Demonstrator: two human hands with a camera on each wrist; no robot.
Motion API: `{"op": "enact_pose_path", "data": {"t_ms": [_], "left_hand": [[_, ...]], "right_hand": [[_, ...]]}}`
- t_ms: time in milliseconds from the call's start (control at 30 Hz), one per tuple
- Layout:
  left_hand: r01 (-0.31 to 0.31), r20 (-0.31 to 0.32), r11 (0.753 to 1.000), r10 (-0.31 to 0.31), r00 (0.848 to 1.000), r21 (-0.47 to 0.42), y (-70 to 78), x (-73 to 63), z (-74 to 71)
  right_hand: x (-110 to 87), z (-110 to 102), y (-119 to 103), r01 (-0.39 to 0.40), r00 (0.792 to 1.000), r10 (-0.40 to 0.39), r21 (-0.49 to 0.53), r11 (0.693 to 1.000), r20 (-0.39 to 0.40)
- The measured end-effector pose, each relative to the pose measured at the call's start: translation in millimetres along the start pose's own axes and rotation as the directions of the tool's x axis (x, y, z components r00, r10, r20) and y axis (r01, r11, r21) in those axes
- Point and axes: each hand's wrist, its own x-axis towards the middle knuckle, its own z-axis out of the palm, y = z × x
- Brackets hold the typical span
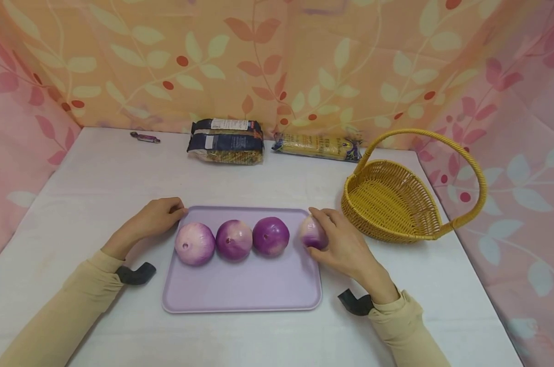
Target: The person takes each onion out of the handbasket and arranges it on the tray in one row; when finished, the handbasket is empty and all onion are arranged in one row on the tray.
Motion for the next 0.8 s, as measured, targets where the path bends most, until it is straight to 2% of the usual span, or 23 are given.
{"op": "enact_pose_path", "data": {"t_ms": [167, 400, 667, 800], "left_hand": [[0.000, -0.004, 1.000, 0.000, 1.000, 0.003, -0.1, 0.2, 0.1], [-0.002, -0.003, 1.000, 0.002, 1.000, 0.000, -0.2, 0.0, 0.0], [-0.007, -0.002, 1.000, 0.007, 1.000, -0.005, -0.1, -0.8, -0.1], [-0.005, -0.004, 1.000, 0.005, 1.000, -0.004, 0.0, -1.0, -0.2]], "right_hand": [[1.6, 1.6, -0.6, -0.010, 1.000, 0.010, 0.002, 1.000, -0.017], [2.8, 0.0, -3.0, 0.055, 0.998, -0.056, -0.038, 0.998, -0.033], [5.3, 1.5, -5.8, 0.068, 0.998, -0.068, -0.035, 0.997, -0.005], [5.9, 3.6, -6.7, 0.099, 0.995, -0.099, -0.046, 0.994, -0.007]]}}
